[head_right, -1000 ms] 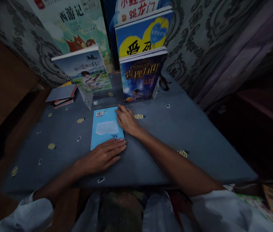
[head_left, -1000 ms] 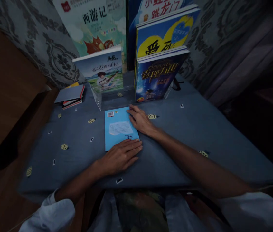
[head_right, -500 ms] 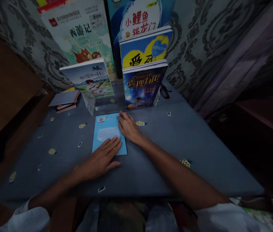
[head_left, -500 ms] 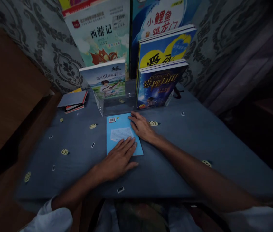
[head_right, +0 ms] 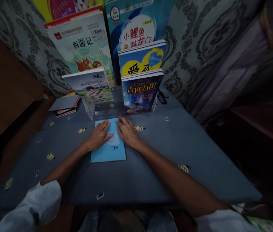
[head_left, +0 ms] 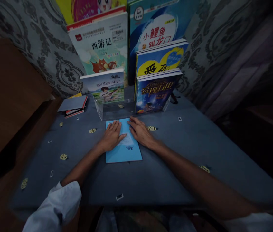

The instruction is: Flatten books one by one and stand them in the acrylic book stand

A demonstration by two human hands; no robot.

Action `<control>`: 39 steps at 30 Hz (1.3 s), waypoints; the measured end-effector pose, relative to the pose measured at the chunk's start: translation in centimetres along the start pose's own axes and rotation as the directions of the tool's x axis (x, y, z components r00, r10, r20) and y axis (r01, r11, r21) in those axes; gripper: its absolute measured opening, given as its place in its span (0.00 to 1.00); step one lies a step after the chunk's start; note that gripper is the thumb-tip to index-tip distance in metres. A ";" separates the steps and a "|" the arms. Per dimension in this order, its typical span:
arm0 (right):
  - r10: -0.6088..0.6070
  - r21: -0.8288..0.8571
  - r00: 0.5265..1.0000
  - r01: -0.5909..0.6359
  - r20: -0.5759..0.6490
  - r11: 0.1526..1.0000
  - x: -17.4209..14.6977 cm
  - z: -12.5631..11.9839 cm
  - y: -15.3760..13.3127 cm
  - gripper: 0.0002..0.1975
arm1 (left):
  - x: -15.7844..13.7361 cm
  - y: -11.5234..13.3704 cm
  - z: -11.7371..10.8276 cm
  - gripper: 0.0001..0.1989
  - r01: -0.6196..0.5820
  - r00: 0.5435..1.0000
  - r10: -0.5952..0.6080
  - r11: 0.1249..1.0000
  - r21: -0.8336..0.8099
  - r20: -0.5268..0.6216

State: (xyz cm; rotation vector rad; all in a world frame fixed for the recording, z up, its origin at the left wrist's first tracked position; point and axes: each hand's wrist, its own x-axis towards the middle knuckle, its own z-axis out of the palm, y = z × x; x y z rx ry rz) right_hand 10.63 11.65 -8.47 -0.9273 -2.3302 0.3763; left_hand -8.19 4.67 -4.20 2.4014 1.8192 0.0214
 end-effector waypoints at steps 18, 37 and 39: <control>-0.157 -0.046 0.953 0.175 0.259 0.984 1.4 0.3 -3.8 0.26 | -0.3 -0.8 4.0 0.28 0.147 0.915 -0.139 0.989 -0.007 -0.378; 0.081 -0.209 0.988 -0.052 0.134 0.977 0.6 0.7 -1.5 0.31 | -0.8 -0.2 2.6 0.28 0.224 0.935 -0.228 0.973 -0.046 -0.272; 0.074 -0.210 0.986 -0.042 0.149 0.977 0.5 0.7 -1.4 0.31 | -0.9 -0.5 2.6 0.28 0.207 0.942 -0.208 0.978 -0.033 -0.264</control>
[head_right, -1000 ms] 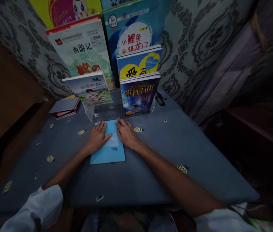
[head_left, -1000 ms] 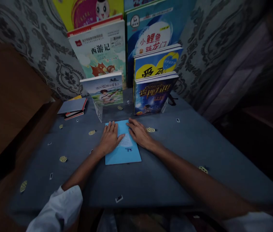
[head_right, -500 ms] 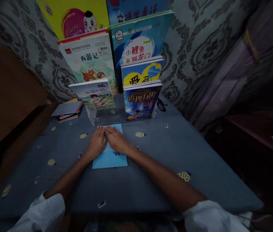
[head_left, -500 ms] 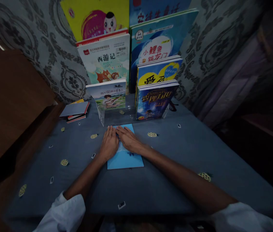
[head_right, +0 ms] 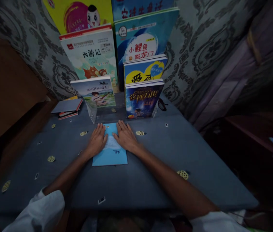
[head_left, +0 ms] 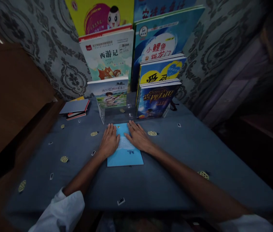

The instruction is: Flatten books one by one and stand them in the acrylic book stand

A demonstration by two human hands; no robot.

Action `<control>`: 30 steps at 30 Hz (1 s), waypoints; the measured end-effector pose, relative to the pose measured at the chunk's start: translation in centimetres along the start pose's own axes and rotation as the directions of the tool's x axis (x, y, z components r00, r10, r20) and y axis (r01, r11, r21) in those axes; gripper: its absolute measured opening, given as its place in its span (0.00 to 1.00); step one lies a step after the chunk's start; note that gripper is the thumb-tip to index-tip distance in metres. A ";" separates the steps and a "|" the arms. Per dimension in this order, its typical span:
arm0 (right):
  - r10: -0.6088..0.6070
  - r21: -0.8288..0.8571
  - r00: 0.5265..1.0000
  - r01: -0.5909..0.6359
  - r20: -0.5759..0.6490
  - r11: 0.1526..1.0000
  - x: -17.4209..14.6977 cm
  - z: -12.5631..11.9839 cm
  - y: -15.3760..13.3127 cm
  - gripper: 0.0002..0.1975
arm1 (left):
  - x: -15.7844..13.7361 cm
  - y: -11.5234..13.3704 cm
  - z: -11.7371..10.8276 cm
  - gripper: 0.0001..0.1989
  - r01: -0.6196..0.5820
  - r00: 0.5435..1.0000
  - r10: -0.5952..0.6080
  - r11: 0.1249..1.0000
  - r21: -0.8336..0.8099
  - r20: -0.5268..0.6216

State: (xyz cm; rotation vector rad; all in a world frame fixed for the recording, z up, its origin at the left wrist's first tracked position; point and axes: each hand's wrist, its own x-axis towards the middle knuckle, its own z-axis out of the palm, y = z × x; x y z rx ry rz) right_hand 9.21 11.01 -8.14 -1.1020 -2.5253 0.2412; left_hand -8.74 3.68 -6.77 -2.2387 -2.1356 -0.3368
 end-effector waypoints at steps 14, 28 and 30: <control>-0.186 0.033 0.978 0.184 0.098 0.982 -1.9 -1.2 0.4 0.33 | 0.0 -3.4 -3.1 0.31 -0.300 0.902 0.330 0.943 -0.147 0.277; -0.357 0.129 0.916 0.337 0.182 0.932 -4.6 -2.7 0.1 0.33 | -3.2 -2.5 -4.6 0.34 -0.431 0.823 0.472 0.881 -0.195 0.317; -0.369 0.141 0.911 0.347 0.183 0.927 -5.0 -2.8 -0.1 0.34 | -3.8 -2.3 -4.6 0.33 -0.447 0.818 0.488 0.872 -0.197 0.304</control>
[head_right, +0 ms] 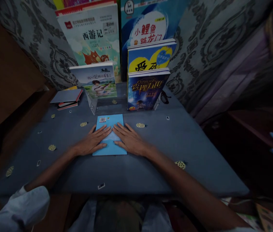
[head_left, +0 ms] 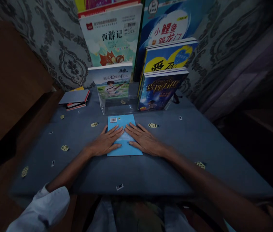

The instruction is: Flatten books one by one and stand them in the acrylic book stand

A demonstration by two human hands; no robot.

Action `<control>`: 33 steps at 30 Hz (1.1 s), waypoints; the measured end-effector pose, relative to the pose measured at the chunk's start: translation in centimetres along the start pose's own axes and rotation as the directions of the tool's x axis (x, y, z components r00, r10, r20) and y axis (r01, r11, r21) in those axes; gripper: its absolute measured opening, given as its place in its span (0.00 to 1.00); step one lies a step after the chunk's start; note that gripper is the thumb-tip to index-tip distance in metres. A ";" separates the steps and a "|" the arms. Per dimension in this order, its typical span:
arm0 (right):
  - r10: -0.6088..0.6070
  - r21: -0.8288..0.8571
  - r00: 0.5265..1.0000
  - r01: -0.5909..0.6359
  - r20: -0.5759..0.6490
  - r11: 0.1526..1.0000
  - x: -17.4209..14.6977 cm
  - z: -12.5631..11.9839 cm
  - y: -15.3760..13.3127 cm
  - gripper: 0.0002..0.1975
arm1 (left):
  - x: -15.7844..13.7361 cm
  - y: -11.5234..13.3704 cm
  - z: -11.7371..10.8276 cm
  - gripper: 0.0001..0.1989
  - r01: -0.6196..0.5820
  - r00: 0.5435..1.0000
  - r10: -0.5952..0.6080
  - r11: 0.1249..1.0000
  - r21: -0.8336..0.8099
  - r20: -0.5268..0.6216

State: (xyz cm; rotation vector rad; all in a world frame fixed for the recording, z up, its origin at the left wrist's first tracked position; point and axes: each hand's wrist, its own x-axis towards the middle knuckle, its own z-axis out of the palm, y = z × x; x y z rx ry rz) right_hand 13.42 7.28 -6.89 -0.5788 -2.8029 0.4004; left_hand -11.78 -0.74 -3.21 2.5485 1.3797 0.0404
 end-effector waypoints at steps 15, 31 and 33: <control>-0.024 0.071 1.000 0.026 -0.020 0.997 -2.5 0.0 -2.6 0.31 | -2.1 2.4 1.3 0.32 0.002 0.999 -0.001 1.000 0.014 -0.049; -0.156 0.096 0.987 0.153 0.028 0.984 -6.8 -0.5 -5.7 0.45 | -5.8 6.4 2.6 0.50 -0.138 0.988 0.142 0.988 0.067 -0.063; -0.180 0.106 0.983 0.176 0.031 0.979 -7.5 -0.6 -6.3 0.49 | -6.4 6.9 2.7 0.56 -0.167 0.984 0.171 0.984 0.059 -0.059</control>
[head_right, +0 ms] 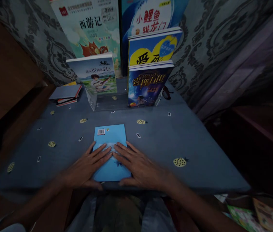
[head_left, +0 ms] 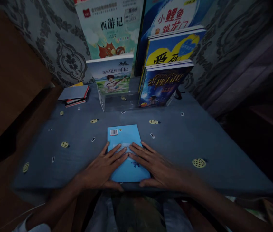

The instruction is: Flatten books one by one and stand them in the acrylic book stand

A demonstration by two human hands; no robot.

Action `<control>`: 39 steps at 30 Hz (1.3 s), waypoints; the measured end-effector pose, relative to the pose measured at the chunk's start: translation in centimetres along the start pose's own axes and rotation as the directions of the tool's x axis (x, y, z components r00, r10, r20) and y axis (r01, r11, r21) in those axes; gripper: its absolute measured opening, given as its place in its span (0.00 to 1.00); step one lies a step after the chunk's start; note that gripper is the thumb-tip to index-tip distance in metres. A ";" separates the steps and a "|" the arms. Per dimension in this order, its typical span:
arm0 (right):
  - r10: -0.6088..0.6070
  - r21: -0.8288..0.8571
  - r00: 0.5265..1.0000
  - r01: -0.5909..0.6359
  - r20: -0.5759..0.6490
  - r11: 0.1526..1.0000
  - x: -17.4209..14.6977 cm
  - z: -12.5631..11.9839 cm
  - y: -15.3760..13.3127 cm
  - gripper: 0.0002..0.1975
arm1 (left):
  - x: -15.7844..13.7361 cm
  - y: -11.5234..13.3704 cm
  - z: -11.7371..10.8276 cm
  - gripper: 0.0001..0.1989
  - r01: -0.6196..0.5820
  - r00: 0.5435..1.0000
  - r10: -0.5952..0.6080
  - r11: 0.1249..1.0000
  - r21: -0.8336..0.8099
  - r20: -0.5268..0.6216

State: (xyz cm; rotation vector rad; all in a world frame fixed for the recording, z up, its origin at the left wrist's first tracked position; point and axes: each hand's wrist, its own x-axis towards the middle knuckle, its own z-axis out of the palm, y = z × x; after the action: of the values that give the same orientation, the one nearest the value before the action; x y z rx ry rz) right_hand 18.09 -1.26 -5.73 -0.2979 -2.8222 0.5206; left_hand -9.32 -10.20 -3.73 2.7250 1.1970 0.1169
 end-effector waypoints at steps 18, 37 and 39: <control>-0.063 0.137 0.997 0.070 -0.050 0.988 -2.3 -1.1 -3.0 0.29 | -2.6 2.9 -2.3 0.37 -0.074 0.996 0.069 0.993 -0.095 -0.057; 0.638 0.672 0.577 -0.197 -0.510 0.714 11.5 -5.2 6.8 0.17 | 9.9 -8.4 -4.2 0.24 -0.005 0.466 -0.853 0.261 -0.965 -0.233; 0.664 0.548 0.576 -0.395 -0.477 0.737 11.6 -3.5 9.0 0.10 | 9.9 -10.4 -2.1 0.19 0.129 0.446 -0.859 0.339 -0.932 -0.251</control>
State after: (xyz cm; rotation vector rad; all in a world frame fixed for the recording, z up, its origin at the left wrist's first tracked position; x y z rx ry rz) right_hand 9.51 10.89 -3.51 -1.0623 -1.8380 0.8765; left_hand -10.45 4.21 -3.48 1.2049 1.6089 1.4268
